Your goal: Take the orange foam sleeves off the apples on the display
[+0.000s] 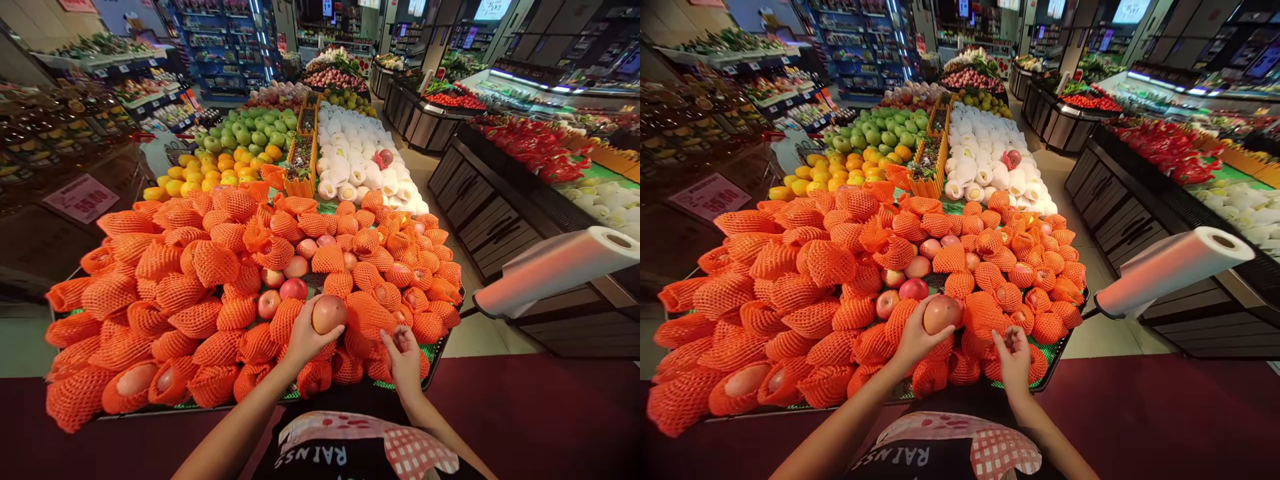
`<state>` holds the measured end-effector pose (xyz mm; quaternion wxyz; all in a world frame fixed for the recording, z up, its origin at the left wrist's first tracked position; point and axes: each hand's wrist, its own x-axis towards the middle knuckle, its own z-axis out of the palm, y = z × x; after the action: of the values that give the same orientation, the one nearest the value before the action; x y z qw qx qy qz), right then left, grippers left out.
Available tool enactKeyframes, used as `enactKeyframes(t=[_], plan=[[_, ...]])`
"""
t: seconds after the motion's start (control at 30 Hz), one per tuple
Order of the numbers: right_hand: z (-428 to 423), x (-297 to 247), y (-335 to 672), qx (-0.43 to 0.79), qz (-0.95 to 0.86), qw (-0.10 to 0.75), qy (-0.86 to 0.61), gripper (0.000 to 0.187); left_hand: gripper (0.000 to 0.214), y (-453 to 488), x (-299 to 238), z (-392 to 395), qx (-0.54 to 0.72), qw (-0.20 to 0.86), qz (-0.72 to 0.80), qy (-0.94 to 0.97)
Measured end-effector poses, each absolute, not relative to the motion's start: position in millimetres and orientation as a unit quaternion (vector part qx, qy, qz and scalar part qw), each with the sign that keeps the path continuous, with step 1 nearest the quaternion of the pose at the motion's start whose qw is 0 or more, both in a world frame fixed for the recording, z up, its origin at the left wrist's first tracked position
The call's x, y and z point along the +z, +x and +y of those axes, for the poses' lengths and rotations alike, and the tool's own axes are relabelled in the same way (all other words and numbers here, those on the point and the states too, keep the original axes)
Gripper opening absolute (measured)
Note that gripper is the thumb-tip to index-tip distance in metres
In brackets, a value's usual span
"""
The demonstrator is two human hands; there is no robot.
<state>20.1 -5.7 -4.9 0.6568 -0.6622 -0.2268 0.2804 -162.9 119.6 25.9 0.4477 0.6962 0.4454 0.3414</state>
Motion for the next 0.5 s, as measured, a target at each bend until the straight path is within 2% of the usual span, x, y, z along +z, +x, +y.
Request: enactKeyframes(t=[0.23,0.33,0.5], plan=[[-9,2,34,0.264,-0.221,0.673,-0.655,0.033,0.075,-170,14,120,0.250,0.289,0.401,0.833],[-7,3,34,0.253,-0.238,0.673,-0.653,0.024,0.077,-166,11,118,0.216,0.268,0.366,0.864],[-6,-6,32,0.236,-0.281,0.636,-0.679,0.035,0.075,-165,12,114,0.194,0.257,0.346,0.881]])
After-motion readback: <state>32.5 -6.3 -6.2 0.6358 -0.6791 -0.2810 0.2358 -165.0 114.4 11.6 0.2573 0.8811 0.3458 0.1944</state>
